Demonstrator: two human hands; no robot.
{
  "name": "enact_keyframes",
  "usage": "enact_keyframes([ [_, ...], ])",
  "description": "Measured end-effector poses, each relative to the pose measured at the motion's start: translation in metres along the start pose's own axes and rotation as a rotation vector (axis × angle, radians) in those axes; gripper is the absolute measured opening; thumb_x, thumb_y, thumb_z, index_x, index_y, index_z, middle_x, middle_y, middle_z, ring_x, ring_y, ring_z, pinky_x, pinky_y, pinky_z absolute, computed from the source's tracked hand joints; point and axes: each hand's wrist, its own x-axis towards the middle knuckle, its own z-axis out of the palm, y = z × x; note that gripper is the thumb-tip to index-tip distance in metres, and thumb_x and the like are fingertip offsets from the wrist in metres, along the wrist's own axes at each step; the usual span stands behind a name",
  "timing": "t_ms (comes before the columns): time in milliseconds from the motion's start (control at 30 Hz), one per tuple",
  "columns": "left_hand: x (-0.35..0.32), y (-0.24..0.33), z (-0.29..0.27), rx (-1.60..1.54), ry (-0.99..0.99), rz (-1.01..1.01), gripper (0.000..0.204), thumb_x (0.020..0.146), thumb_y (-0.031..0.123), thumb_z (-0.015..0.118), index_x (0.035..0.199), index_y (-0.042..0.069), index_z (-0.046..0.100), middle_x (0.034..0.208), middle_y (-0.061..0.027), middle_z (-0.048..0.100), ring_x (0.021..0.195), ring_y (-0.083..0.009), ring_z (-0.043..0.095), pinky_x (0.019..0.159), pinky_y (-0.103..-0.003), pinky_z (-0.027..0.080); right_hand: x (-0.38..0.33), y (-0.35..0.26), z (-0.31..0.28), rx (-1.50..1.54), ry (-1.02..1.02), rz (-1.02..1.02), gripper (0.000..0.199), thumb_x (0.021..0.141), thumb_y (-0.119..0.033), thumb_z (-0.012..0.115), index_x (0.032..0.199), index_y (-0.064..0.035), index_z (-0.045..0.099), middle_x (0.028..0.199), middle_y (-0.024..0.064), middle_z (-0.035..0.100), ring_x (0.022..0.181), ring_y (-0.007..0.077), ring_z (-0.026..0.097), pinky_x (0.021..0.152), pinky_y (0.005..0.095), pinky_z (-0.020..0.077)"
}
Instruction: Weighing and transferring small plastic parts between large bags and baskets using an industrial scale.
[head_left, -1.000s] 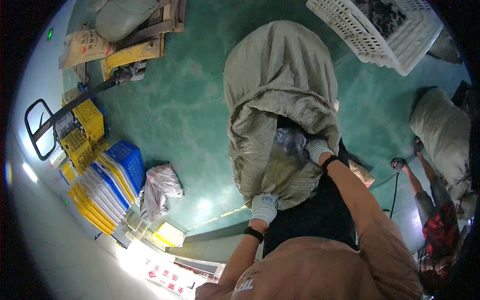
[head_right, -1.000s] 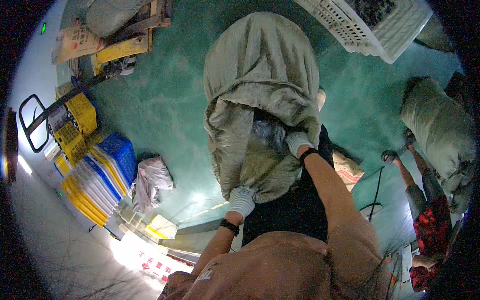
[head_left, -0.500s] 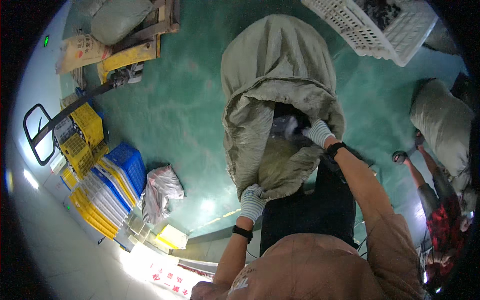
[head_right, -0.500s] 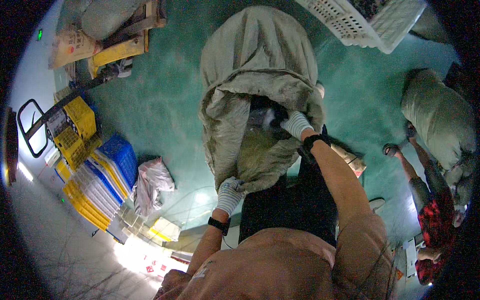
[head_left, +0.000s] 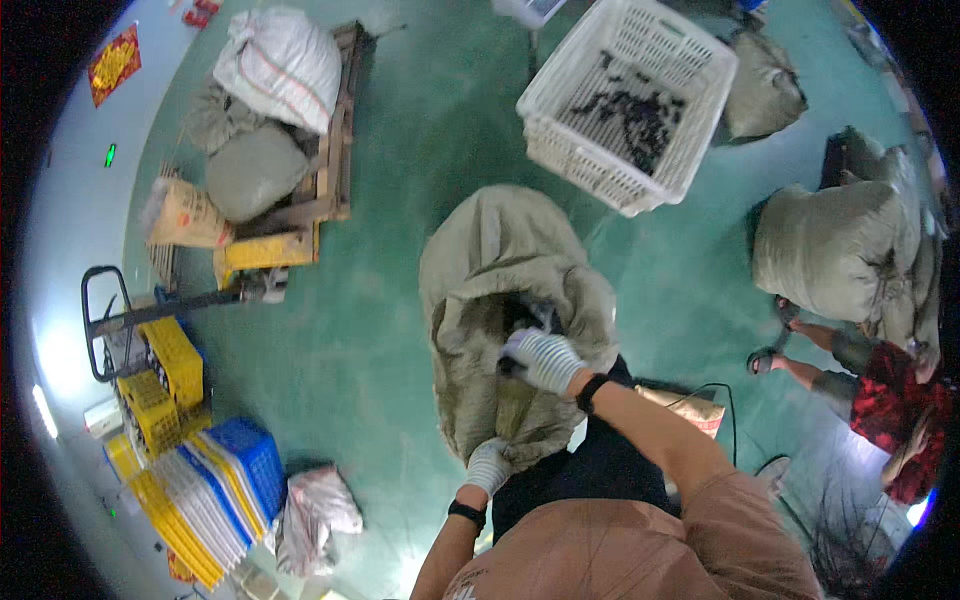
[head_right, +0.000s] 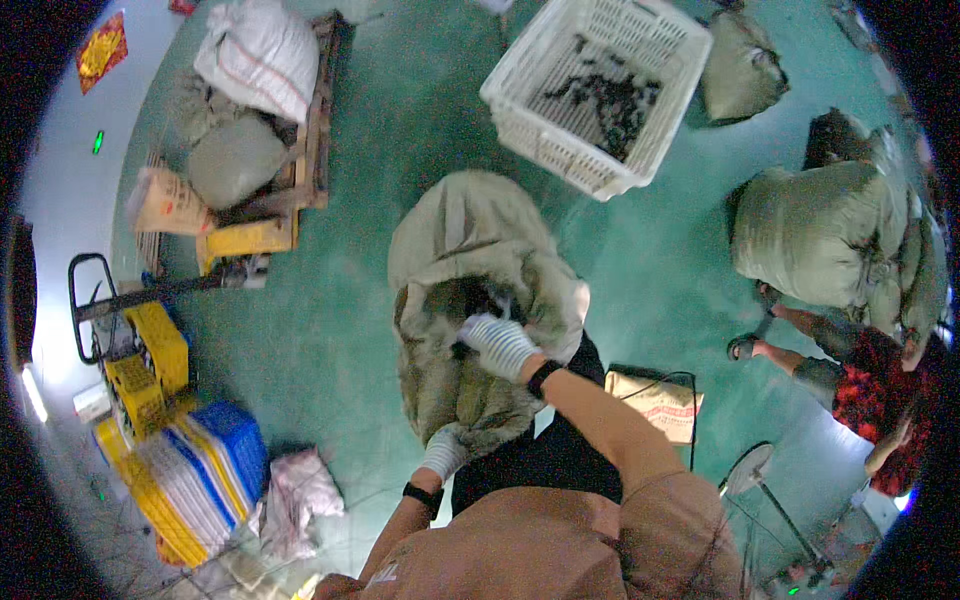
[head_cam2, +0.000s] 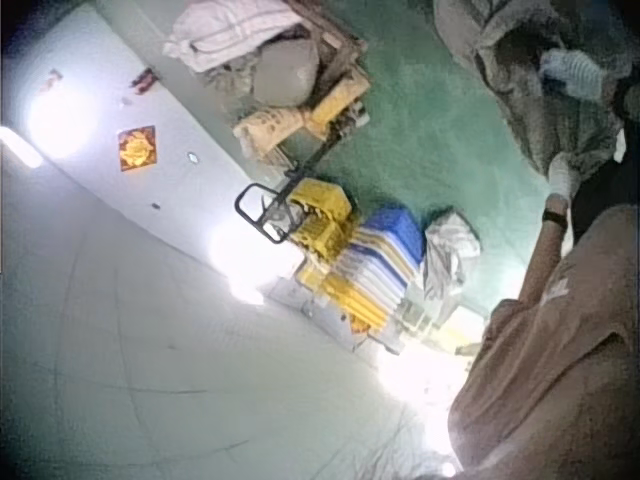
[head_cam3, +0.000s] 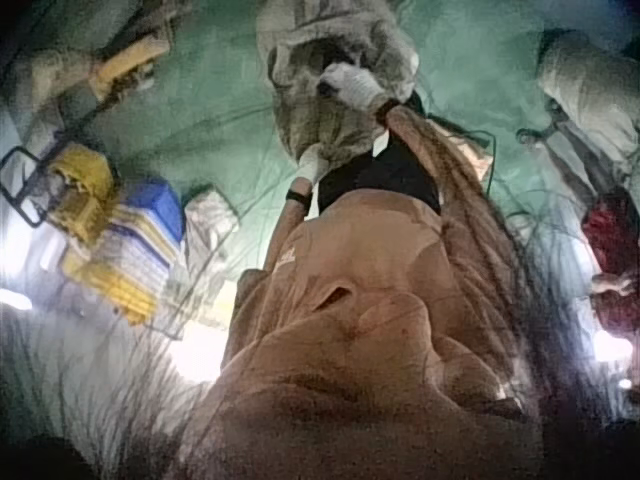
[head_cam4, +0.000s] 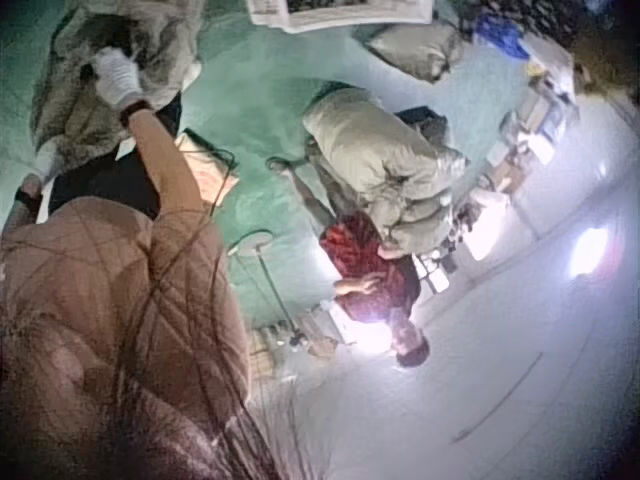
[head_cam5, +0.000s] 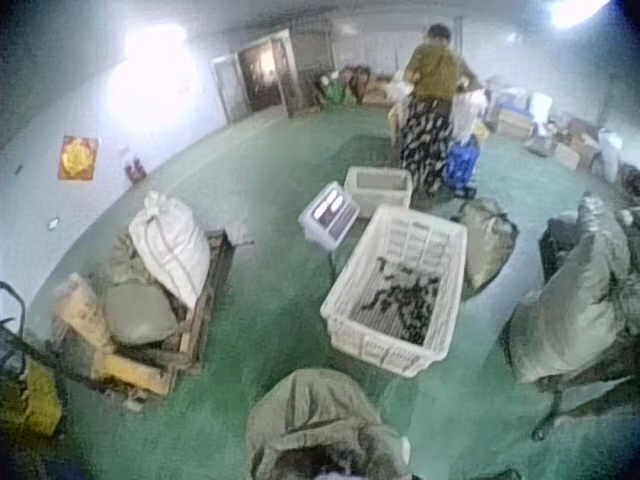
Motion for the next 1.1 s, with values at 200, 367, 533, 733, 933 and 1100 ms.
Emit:
enact_keyframes([
  [200,0.003,0.006,-0.014,0.074,-0.005,0.138,0.025,0.071,0.033,0.068,0.081,0.010,0.069,0.080,-0.0163,0.066,0.079,-0.0356,0.062,0.068,-0.043,0.049,-0.014,-0.056,-0.022,0.342,0.189,0.219,0.038,0.077,-0.018,0.059,0.114,-0.0101,0.056,0.096,0.0188,0.064,0.090,0.0359,0.061,0.075,0.0425,0.0477],
  [367,0.025,-0.032,-0.014,0.172,0.009,0.193,0.025,0.074,0.030,0.063,0.087,0.011,0.070,0.090,-0.0143,0.067,0.088,-0.0321,0.063,0.073,-0.041,0.050,-0.017,-0.071,-0.014,0.570,0.226,0.189,0.049,0.077,-0.029,0.068,0.114,0.0005,0.056,0.107,0.0216,0.062,0.104,0.0345,0.058,0.091,0.0373,0.0442],
  [533,0.043,-0.002,-0.047,0.405,-0.007,0.198,0.024,0.076,0.024,0.060,0.095,0.011,0.069,0.096,-0.0154,0.066,0.090,-0.0346,0.062,0.076,-0.042,0.049,-0.060,-0.071,-0.051,0.494,0.345,0.224,0.050,0.074,-0.035,0.072,0.108,-0.0010,0.058,0.096,0.0176,0.064,0.088,0.0274,0.061,0.079,0.0370,0.0464],
  [733,0.071,0.040,-0.062,0.427,-0.063,0.271,0.025,0.076,0.023,0.059,0.096,0.011,0.068,0.097,-0.0159,0.065,0.091,-0.0353,0.061,0.076,-0.042,0.049,-0.096,-0.101,-0.094,0.795,0.356,0.377,0.053,0.072,-0.038,0.073,0.108,-0.0029,0.060,0.096,0.0130,0.067,0.089,0.0251,0.062,0.082,0.0367,0.0471],
  [933,0.075,0.046,-0.067,0.442,-0.079,0.306,0.026,0.076,0.022,0.058,0.098,0.011,0.068,0.098,-0.0163,0.065,0.092,-0.0359,0.061,0.077,-0.042,0.049,-0.090,-0.112,-0.083,0.669,0.376,0.312,0.051,0.073,-0.039,0.072,0.108,-0.0045,0.061,0.095,0.0139,0.067,0.084,0.0260,0.063,0.081,0.0361,0.0473],
  [1100,0.069,0.040,-0.069,0.418,-0.082,0.304,0.026,0.076,0.021,0.058,0.099,0.011,0.067,0.099,-0.0167,0.065,0.093,-0.0365,0.060,0.077,-0.042,0.049,-0.093,-0.101,-0.081,0.675,0.375,0.317,0.063,0.072,-0.044,0.072,0.113,0.0005,0.058,0.107,0.0160,0.064,0.097,0.0272,0.060,0.085,0.0371,0.0457],
])
